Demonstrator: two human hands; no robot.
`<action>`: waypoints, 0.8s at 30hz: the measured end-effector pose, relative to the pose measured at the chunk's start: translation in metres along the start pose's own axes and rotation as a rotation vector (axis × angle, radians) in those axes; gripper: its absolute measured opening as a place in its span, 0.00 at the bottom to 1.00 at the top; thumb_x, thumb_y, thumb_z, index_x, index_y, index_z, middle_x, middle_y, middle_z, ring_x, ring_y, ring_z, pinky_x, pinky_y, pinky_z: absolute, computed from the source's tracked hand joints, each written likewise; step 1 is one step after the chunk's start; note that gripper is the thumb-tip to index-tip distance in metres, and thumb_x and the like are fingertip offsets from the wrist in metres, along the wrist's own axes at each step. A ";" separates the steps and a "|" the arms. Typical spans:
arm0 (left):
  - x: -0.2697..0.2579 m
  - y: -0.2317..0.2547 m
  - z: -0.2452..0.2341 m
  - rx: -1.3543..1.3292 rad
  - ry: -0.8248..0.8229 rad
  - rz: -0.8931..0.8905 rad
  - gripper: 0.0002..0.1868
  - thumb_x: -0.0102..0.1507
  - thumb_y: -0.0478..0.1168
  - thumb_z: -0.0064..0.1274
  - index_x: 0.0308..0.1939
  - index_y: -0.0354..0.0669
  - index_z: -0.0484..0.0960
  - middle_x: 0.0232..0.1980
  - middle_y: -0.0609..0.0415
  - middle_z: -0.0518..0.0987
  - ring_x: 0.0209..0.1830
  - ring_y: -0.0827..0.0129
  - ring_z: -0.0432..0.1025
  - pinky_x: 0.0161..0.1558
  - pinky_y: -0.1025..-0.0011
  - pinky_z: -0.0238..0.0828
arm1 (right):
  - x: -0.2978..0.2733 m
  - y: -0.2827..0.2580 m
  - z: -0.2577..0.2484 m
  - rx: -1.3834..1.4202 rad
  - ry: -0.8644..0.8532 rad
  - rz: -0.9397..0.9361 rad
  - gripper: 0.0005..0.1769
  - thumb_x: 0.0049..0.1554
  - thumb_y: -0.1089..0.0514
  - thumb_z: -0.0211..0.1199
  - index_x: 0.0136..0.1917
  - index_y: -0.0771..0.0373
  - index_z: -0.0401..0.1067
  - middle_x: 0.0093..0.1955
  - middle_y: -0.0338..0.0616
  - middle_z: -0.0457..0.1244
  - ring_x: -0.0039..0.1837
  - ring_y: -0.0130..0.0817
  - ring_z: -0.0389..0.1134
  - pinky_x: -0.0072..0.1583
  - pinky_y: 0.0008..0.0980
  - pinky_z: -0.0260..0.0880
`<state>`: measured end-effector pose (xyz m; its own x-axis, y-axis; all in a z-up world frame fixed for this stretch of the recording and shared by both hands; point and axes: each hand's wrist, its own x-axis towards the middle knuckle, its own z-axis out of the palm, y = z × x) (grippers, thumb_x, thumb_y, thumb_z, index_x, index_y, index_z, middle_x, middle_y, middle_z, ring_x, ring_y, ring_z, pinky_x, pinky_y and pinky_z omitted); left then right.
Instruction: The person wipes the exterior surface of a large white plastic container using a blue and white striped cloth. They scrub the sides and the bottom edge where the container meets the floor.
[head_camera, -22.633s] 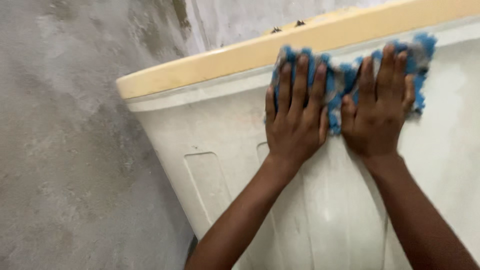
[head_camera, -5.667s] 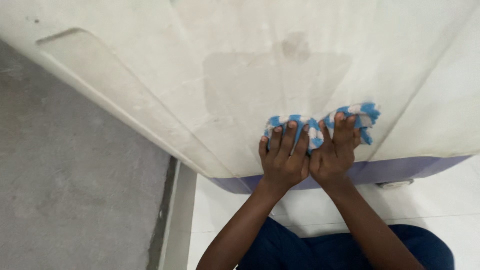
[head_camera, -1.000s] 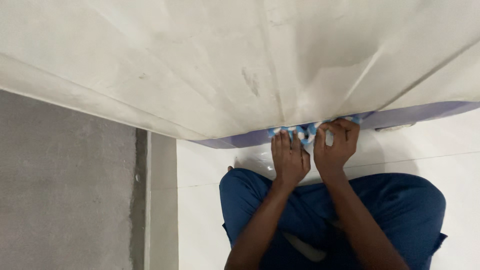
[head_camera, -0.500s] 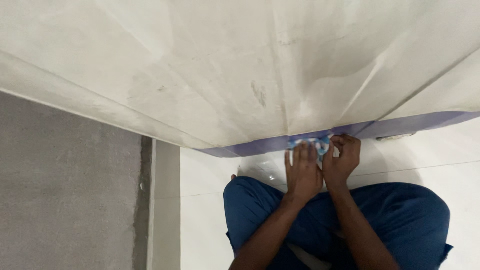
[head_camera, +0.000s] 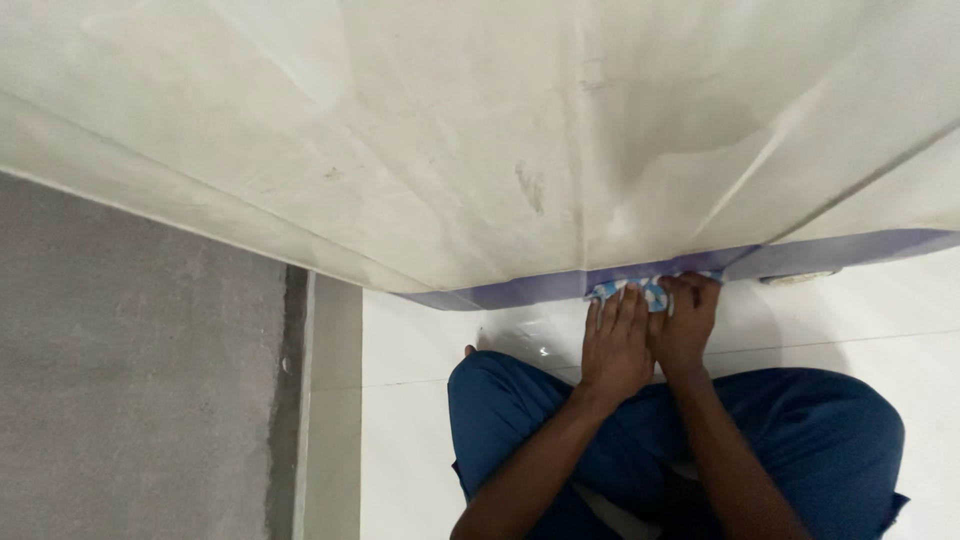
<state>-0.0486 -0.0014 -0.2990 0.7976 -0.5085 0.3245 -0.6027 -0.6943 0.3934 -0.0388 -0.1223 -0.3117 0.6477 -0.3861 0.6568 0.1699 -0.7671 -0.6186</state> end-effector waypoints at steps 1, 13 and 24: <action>0.002 0.003 -0.004 -0.027 0.029 0.005 0.32 0.65 0.40 0.49 0.72 0.30 0.69 0.78 0.36 0.65 0.79 0.46 0.58 0.79 0.41 0.44 | 0.005 -0.001 -0.005 -0.014 0.025 -0.001 0.14 0.50 0.72 0.62 0.52 0.71 0.74 0.55 0.58 0.59 0.58 0.52 0.63 0.59 0.46 0.67; 0.001 -0.011 -0.011 0.108 -0.019 -0.229 0.22 0.59 0.41 0.51 0.51 0.27 0.71 0.75 0.19 0.58 0.79 0.26 0.49 0.75 0.37 0.40 | 0.043 -0.053 -0.014 -0.019 0.070 -0.315 0.07 0.52 0.70 0.69 0.44 0.64 0.76 0.48 0.49 0.63 0.49 0.46 0.66 0.49 0.41 0.67; 0.008 0.012 -0.018 0.063 0.124 -0.095 0.39 0.59 0.40 0.51 0.72 0.20 0.63 0.74 0.21 0.61 0.75 0.27 0.54 0.75 0.36 0.45 | 0.034 -0.016 -0.034 -0.132 0.064 -0.107 0.04 0.61 0.70 0.65 0.50 0.67 0.73 0.53 0.55 0.62 0.55 0.50 0.66 0.54 0.42 0.69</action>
<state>-0.0503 -0.0046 -0.2765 0.8396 -0.3748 0.3932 -0.5184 -0.7691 0.3738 -0.0444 -0.1409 -0.2651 0.5816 -0.3272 0.7448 0.1335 -0.8648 -0.4841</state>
